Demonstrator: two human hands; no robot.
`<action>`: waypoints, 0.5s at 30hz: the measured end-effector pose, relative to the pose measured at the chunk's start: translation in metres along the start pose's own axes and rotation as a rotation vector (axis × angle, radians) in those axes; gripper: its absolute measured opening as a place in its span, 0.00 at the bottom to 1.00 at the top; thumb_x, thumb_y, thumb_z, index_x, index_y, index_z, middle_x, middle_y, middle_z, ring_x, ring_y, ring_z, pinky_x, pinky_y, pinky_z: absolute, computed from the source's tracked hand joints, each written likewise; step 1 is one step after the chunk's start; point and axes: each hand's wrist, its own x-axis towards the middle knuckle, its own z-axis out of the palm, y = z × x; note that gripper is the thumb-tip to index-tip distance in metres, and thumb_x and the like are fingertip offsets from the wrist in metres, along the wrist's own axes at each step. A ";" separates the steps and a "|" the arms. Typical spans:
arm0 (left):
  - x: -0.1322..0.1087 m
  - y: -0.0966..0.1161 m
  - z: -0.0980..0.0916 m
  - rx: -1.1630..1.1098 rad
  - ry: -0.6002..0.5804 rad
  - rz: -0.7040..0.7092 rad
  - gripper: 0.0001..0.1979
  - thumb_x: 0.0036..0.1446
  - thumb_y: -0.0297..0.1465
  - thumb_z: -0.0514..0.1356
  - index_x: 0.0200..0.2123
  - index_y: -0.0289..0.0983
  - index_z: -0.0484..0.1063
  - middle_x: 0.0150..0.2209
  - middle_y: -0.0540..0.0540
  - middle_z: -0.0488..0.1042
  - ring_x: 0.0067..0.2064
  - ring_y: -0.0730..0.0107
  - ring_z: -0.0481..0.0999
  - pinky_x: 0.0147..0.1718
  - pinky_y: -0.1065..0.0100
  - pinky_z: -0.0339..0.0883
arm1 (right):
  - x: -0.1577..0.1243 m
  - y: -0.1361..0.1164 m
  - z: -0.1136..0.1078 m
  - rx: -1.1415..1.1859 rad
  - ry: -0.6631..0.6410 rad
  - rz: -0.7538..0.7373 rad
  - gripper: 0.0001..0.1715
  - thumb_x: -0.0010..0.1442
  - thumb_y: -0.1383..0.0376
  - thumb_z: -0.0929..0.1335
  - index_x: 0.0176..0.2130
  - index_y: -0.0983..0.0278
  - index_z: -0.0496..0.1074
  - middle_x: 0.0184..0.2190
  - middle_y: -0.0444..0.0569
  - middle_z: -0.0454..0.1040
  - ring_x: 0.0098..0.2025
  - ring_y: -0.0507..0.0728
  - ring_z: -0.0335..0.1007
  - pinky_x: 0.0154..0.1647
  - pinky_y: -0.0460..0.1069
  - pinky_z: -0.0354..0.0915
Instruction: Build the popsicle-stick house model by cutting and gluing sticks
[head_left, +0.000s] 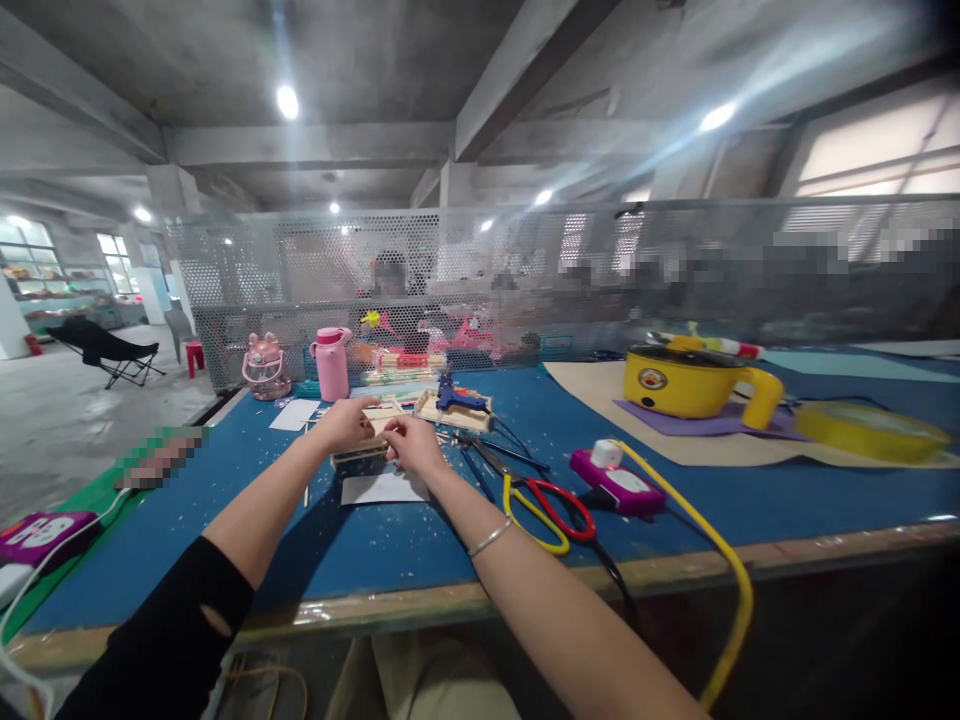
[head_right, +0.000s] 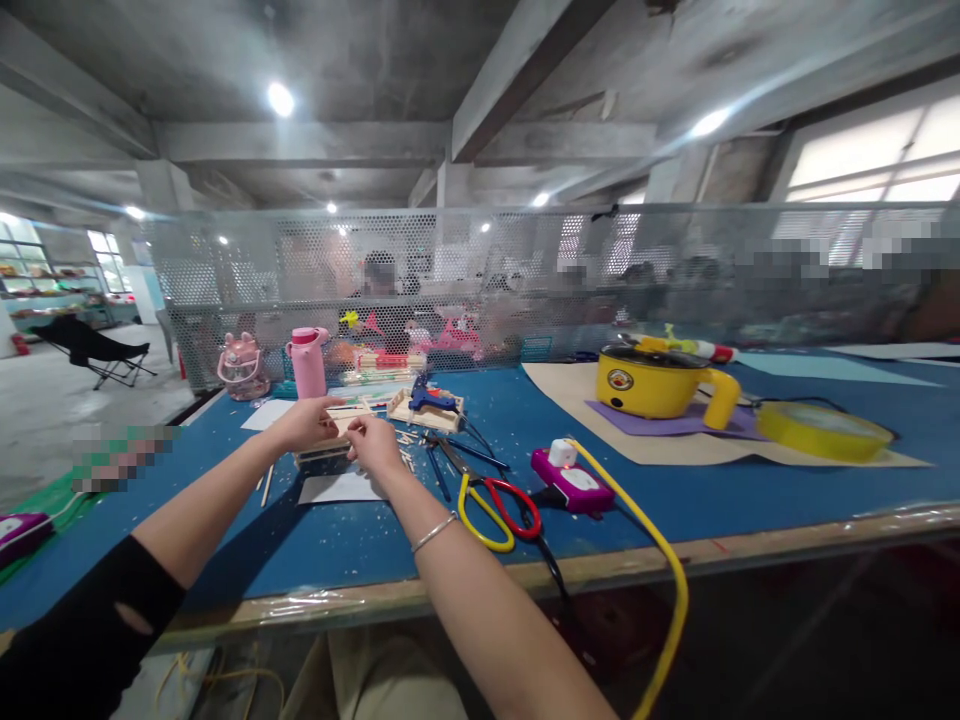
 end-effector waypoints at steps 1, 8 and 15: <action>0.000 0.000 0.000 0.008 -0.003 0.002 0.28 0.43 0.26 0.56 0.51 0.32 0.63 0.25 0.47 0.74 0.27 0.71 0.72 0.26 0.75 0.59 | 0.000 0.000 -0.003 0.008 -0.008 -0.001 0.03 0.49 0.71 0.63 0.27 0.65 0.67 0.13 0.39 0.65 0.14 0.48 0.63 0.14 0.41 0.57; -0.001 -0.003 0.004 0.082 0.023 0.031 0.26 0.46 0.26 0.55 0.52 0.34 0.61 0.30 0.45 0.76 0.32 0.70 0.73 0.29 0.74 0.61 | 0.001 -0.002 -0.009 -0.274 0.048 -0.316 0.04 0.52 0.70 0.64 0.29 0.65 0.69 0.22 0.44 0.71 0.23 0.49 0.67 0.27 0.44 0.61; -0.002 -0.005 0.005 0.124 0.039 0.042 0.25 0.48 0.29 0.55 0.52 0.36 0.61 0.32 0.45 0.75 0.32 0.69 0.73 0.29 0.74 0.60 | 0.005 -0.005 -0.003 -0.631 0.017 -0.518 0.09 0.57 0.69 0.61 0.33 0.64 0.71 0.33 0.49 0.74 0.35 0.52 0.67 0.36 0.45 0.59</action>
